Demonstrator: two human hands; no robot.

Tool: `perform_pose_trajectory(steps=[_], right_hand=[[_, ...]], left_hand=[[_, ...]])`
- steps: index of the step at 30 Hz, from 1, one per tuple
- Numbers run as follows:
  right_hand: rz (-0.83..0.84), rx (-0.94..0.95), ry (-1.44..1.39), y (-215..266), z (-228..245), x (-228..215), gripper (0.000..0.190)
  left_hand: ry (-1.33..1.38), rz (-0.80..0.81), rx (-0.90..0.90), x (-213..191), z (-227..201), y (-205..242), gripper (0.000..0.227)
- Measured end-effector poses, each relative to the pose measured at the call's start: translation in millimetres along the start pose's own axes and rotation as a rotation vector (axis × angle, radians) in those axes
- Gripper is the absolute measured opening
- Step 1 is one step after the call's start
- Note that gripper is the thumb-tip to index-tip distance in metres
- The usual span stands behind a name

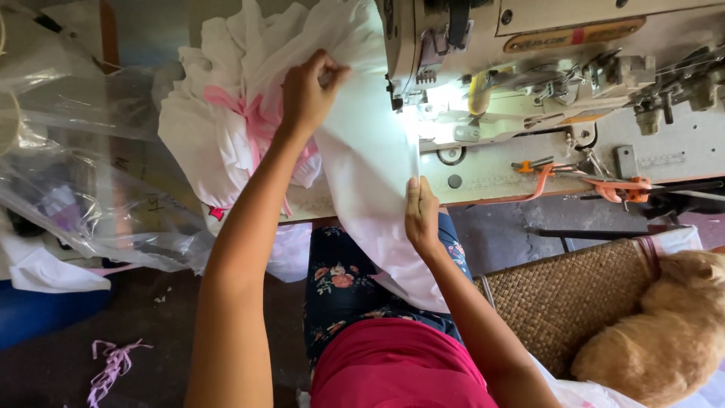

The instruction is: A person is sitting at a sewing workstation, unfolding and inspecting white fabric garments with pink trim, likely checking for quality or preparing them for the next stage of production.

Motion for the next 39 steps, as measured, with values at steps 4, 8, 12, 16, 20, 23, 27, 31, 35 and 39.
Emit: perform_pose_trajectory(steps=[4,8,12,16,20,23,27,31,35,39], right_hand=[[-0.016,-0.014,0.015,5.3,-4.8,1.8,0.044],[-0.026,-0.035,0.009,2.9,-1.9,5.3,0.044],[-0.044,-0.029,0.012,-20.5,9.7,9.0,0.047],[-0.101,-0.047,-0.032,-46.1,2.3,15.3,0.044],[-0.172,-0.146,-0.05,-58.4,-3.6,16.5,0.043],[-0.165,-0.119,-0.06,-48.3,-16.8,13.3,0.042],[-0.156,-0.098,-0.07,-28.0,-42.3,15.7,0.042],[-0.11,-0.062,-0.024,0.1,-49.7,12.5,0.044],[-0.089,-0.03,-0.008,19.5,-44.8,7.6,0.045],[-0.085,-0.029,-0.023,14.9,-53.1,9.9,0.047]], left_hand=[[0.017,-0.02,0.008,-7.4,2.5,-25.3,0.023],[0.005,-0.056,0.035,-16.4,10.9,-55.2,0.031],[-0.237,-0.278,0.121,-24.0,-11.6,-42.0,0.029],[-0.238,-0.43,0.016,-12.3,-81.1,60.8,0.057],[-0.137,-0.19,-0.327,55.4,-74.8,199.4,0.075],[0.066,-0.403,-0.439,28.8,-75.7,218.3,0.018],[0.196,-0.457,-0.65,22.5,-47.9,214.2,0.022],[0.141,-0.506,-0.569,12.2,-46.2,179.8,0.024],[0.168,-0.539,-0.505,5.6,-40.6,143.2,0.025],[0.149,-0.556,-0.459,10.2,-21.5,119.3,0.026]])
Point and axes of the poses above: each hand's wrist, its own y-axis away from the middle knuckle, its own x-axis out of the palm, z = x × y, the point moved 4 cm from there along -y, towards the middle knuckle, and after that the axes turned 7 degrees about y, right-handed, at the moved point
